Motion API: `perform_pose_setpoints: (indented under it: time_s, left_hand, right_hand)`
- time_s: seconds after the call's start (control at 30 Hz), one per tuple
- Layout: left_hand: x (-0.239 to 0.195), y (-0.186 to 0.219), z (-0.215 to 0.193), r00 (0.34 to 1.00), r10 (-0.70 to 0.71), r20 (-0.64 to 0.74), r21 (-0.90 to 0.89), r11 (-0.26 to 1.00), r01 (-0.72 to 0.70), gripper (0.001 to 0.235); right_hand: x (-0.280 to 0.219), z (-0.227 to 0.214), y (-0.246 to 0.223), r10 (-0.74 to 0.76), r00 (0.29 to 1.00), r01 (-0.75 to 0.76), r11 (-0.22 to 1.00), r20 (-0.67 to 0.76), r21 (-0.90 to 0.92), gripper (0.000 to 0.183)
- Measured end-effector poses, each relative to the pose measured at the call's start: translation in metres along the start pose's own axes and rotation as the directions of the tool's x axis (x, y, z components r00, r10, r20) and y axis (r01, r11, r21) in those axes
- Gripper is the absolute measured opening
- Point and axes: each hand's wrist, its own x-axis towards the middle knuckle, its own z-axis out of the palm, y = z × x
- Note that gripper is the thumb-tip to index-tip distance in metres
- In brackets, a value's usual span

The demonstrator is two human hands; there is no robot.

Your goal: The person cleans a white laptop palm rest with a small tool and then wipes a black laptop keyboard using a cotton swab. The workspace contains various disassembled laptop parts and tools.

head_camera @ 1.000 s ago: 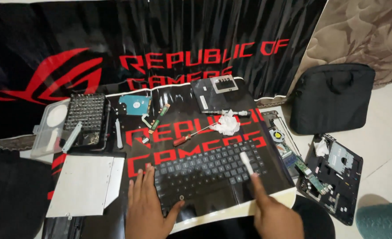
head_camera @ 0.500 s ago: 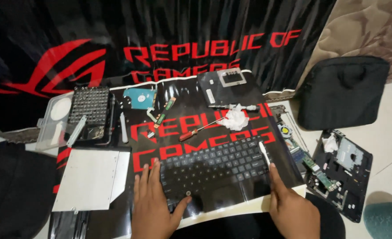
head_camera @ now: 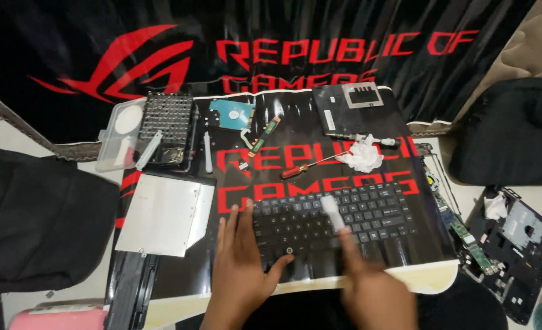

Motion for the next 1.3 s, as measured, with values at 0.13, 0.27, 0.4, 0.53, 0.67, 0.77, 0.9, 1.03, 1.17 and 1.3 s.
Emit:
perform_pose_setpoints:
  time_s: [0.13,0.27,0.4,0.53,0.67,0.77,0.9,1.03,1.17,1.3]
  left_hand:
    - [0.0,-0.005,0.004,0.999,0.027,-0.033,0.025,0.999,-0.027,0.111]
    - [-0.001,-0.004,0.001,1.0,0.016,-0.027,0.001,1.0,-0.016,0.11]
    - [-0.003,-0.013,0.011,0.996,0.074,-0.045,0.06,0.996,-0.071,0.115]
    - [0.0,-0.005,0.003,1.0,-0.003,0.012,0.008,1.0,0.003,0.101]
    - [0.0,-0.001,0.001,1.0,-0.002,-0.02,0.017,1.0,0.002,0.114]
    - [0.002,0.001,-0.003,0.997,-0.068,0.025,-0.011,0.998,0.069,0.114]
    - [0.007,0.006,-0.007,0.959,-0.226,0.17,-0.035,0.971,0.235,0.118]
    - [0.008,-0.002,0.0,0.975,-0.174,0.137,-0.006,0.984,0.177,0.12]
    - [0.0,-0.002,0.003,0.993,-0.098,0.064,0.059,0.994,0.094,0.119]
    - [0.002,-0.009,0.008,1.0,0.02,-0.005,0.141,0.99,-0.019,0.116]
  right_hand:
    - [-0.003,0.044,-0.037,-0.449,0.679,0.337,0.894,-0.581,-0.297,0.088]
    - [0.004,0.01,-0.03,-0.328,0.902,0.343,0.939,-0.279,0.004,0.076]
    - [-0.005,0.035,-0.06,-0.566,0.421,0.417,0.815,-0.709,-0.404,0.064]
    - [-0.007,0.045,-0.06,-0.42,0.58,0.418,0.889,-0.698,-0.188,0.069]
    - [0.005,0.001,-0.002,-0.27,0.921,0.255,0.963,-0.281,-0.089,0.083]
    - [0.011,-0.001,0.037,0.09,0.992,-0.09,0.996,-0.093,0.001,0.082]
    - [0.011,-0.001,0.04,0.19,0.976,-0.193,0.981,-0.105,-0.019,0.085]
    - [0.013,0.026,0.003,0.122,0.991,-0.119,0.992,-0.062,0.048,0.091]
    - [-0.001,0.068,-0.027,-0.294,0.837,0.268,0.955,-0.462,-0.123,0.09]
    - [0.004,0.041,-0.003,-0.285,0.892,0.289,0.956,-0.351,-0.041,0.064]
